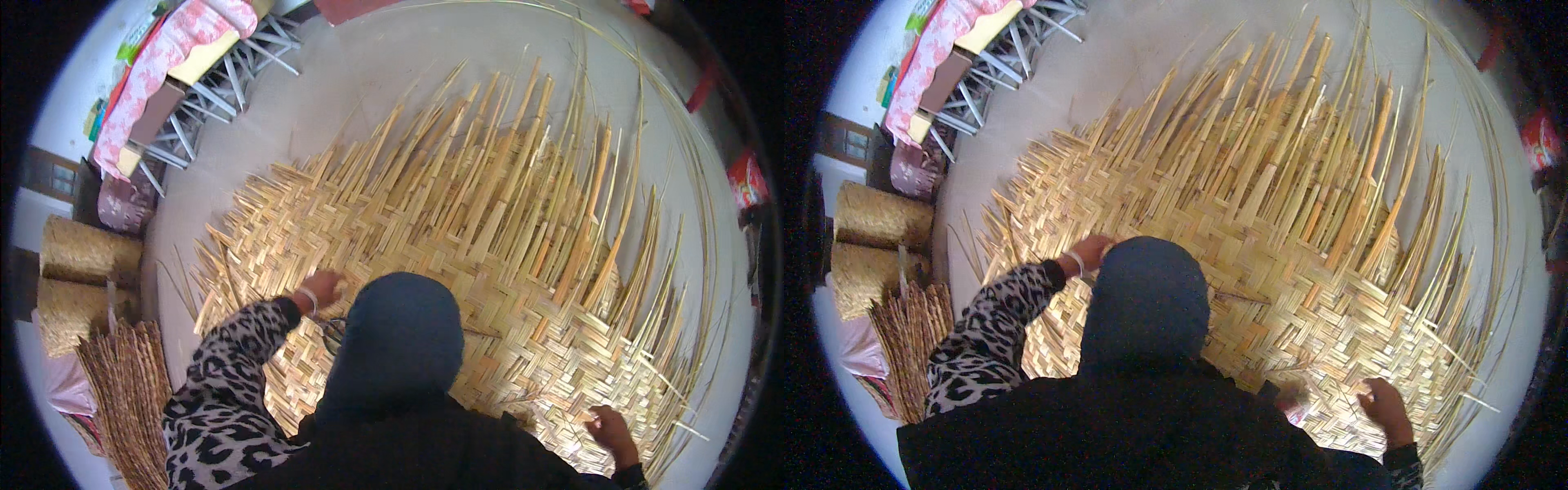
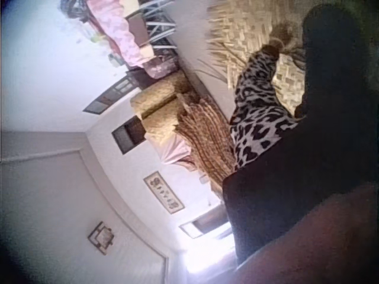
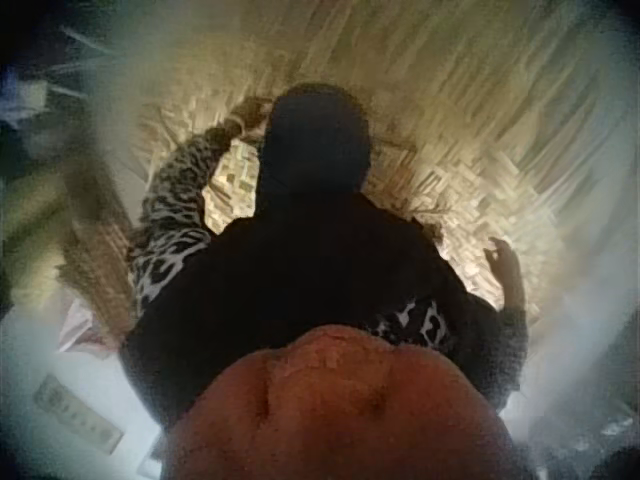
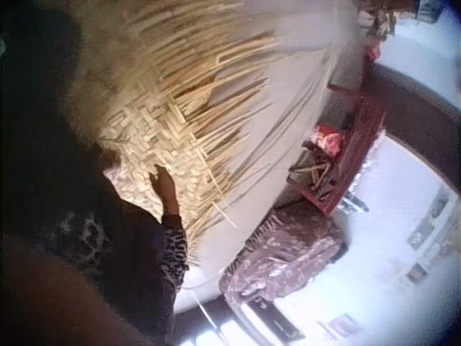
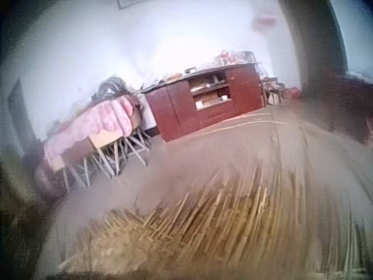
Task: The person weaves a flat basket by interlacing thin bamboo strips by hand. They repeatedly thread strips through the existing weave, adjust alignment, and occasionally use scissors to trim excess material.
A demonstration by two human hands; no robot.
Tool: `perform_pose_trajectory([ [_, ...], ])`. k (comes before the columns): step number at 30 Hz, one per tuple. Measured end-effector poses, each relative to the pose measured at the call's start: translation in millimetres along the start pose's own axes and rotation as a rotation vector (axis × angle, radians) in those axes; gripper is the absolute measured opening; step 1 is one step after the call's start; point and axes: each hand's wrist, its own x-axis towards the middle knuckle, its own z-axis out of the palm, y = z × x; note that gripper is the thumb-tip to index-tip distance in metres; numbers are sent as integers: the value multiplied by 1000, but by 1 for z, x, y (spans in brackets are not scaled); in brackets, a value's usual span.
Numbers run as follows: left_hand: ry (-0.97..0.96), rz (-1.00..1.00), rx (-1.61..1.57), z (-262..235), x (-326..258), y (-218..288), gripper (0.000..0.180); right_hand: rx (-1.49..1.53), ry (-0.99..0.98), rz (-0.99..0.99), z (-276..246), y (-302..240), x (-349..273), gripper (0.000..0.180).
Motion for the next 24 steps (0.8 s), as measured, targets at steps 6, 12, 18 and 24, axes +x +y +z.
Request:
perform_pose_trajectory([
  [6, 99, -64, 80, 80, -61, 13, 55, -223, -57, 86, -107, -71, 87, 32],
  [12, 246, -43, -7, 98, -91, 6, 56, -394, 62, -417, -74, -205, 230, 27],
  [18, 276, 15, 6, 100, -108, -5, 60, -396, -269, -436, 15, -333, 290, 33],
  [24, 166, 88, -135, 89, -90, -33, 65, -150, -474, -588, 34, -413, 283, 34],
])
